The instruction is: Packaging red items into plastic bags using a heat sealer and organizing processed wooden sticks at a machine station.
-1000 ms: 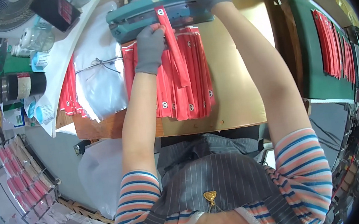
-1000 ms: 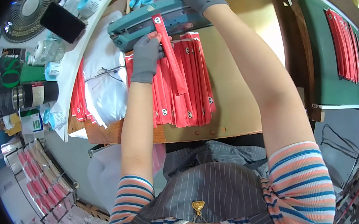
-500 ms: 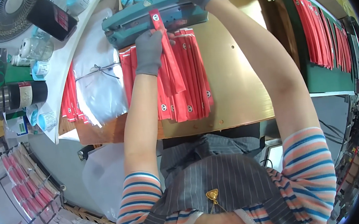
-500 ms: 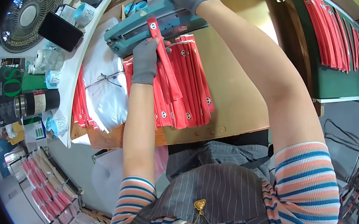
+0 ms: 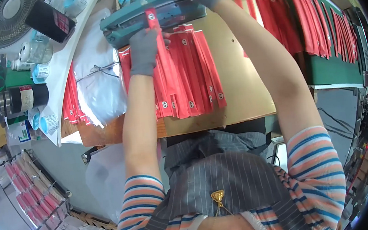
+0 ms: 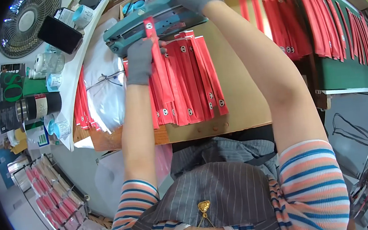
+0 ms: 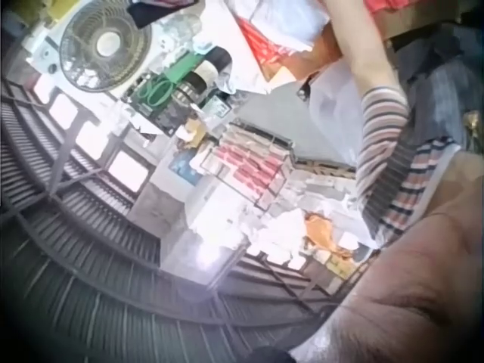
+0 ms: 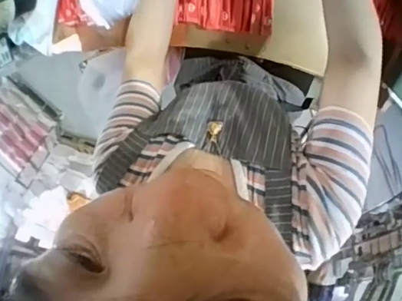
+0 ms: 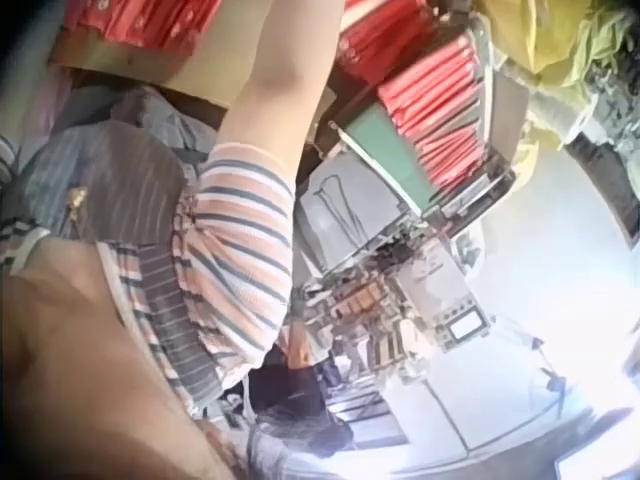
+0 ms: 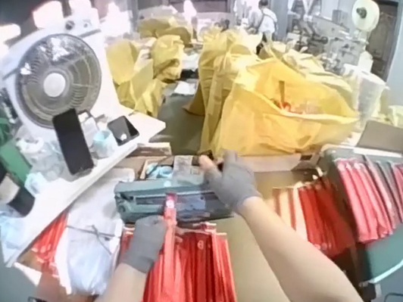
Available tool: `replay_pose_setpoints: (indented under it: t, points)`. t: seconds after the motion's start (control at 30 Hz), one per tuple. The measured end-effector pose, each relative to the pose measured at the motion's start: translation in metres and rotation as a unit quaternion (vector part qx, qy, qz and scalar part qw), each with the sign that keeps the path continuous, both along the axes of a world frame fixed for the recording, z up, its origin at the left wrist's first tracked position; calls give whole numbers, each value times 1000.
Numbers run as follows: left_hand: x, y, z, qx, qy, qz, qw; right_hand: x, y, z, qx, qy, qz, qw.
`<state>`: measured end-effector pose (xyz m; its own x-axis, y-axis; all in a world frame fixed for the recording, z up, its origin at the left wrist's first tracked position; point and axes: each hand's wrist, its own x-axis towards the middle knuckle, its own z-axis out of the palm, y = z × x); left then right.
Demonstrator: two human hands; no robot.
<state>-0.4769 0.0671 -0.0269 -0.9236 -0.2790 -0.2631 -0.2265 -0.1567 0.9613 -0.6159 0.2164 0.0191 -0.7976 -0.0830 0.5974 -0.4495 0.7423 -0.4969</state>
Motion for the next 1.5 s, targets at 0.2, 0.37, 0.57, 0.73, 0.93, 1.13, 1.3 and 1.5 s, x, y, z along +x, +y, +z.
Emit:
replay_pose_setpoints:
  t: [0.2,0.37,0.57,0.73,0.93,1.13,1.3,1.5]
  points:
    - [81,-44,-62,-643,56,98,757,169,57,-73,-87,-275,113,951]
    - [87,5,-61,-572,-17,136,809,190,16,-64,-227,-396,115,882]
    - [83,4,-11,-285,-180,45,940,148,-24,-108,-408,-687,211,564]
    - [108,-33,-19,213,-78,34,973,181,-35,-61,-430,-733,284,444]
    - [139,3,60,-72,224,-22,972,202,2,18,-440,-436,451,643]
    - [154,24,56,29,252,-139,957,204,41,24,-342,-297,557,696]
    - [163,35,58,-133,209,-178,952,248,38,48,-349,-382,472,714]
    - [207,65,27,436,43,-250,864,234,44,48,-294,-458,491,681]
